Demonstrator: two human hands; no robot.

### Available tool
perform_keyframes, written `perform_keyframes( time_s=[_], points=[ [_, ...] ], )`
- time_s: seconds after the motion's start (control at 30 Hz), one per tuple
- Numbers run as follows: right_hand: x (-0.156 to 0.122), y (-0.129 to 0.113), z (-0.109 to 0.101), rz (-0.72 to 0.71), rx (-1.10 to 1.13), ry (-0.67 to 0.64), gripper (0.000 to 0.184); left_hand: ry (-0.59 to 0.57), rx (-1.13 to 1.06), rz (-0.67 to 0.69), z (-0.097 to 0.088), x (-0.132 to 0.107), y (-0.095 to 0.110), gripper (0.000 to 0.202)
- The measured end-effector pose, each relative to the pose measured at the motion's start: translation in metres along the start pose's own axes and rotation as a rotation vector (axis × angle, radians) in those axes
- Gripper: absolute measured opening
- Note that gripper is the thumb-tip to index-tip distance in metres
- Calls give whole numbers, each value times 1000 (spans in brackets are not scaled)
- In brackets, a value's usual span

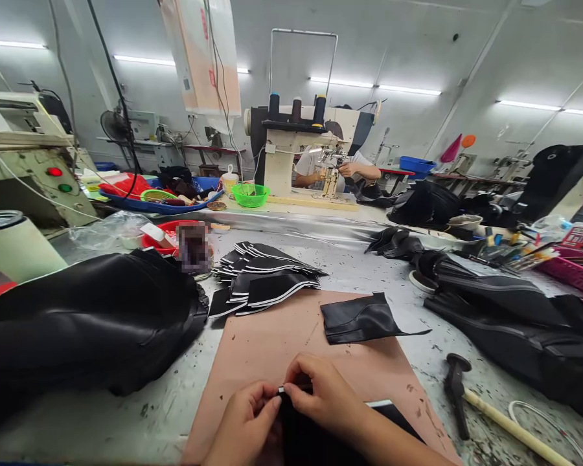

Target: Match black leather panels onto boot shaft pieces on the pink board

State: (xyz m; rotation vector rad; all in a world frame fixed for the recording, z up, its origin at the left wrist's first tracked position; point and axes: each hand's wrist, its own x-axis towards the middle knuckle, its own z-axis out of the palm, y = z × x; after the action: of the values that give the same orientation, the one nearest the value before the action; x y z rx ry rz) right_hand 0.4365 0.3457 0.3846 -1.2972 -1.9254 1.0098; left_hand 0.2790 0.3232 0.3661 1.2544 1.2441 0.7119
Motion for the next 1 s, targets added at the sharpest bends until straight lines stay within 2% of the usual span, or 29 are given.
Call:
perform_keyframes(
  time_s=[0.2,0.33,0.4,0.53,0.6,0.77,0.9,1.0],
  points=[
    [5,-8,-14,-50,-86,-49,14,62,127,83,2,0,11,25],
    [7,-6,-11,-114,-237,-44,15,85,191,112,5,1,15,24],
    [6,-3,-4,-189,-345,18,14,82,199,118,5,1,15,25],
    [0,5,11,-342,-485,239,15,62,191,116,5,2,15,28],
    [-2,8,13,-339,-428,282,16,66,194,114,5,3,15,28],
    [-6,10,10,-286,-270,231,18,87,243,105,6,5,13,27],
    [-4,12,14,-345,-313,303,16,102,350,79,7,7,11,24],
    [-1,15,12,-270,-158,348,11,115,491,38,5,9,15,17]
  ],
)
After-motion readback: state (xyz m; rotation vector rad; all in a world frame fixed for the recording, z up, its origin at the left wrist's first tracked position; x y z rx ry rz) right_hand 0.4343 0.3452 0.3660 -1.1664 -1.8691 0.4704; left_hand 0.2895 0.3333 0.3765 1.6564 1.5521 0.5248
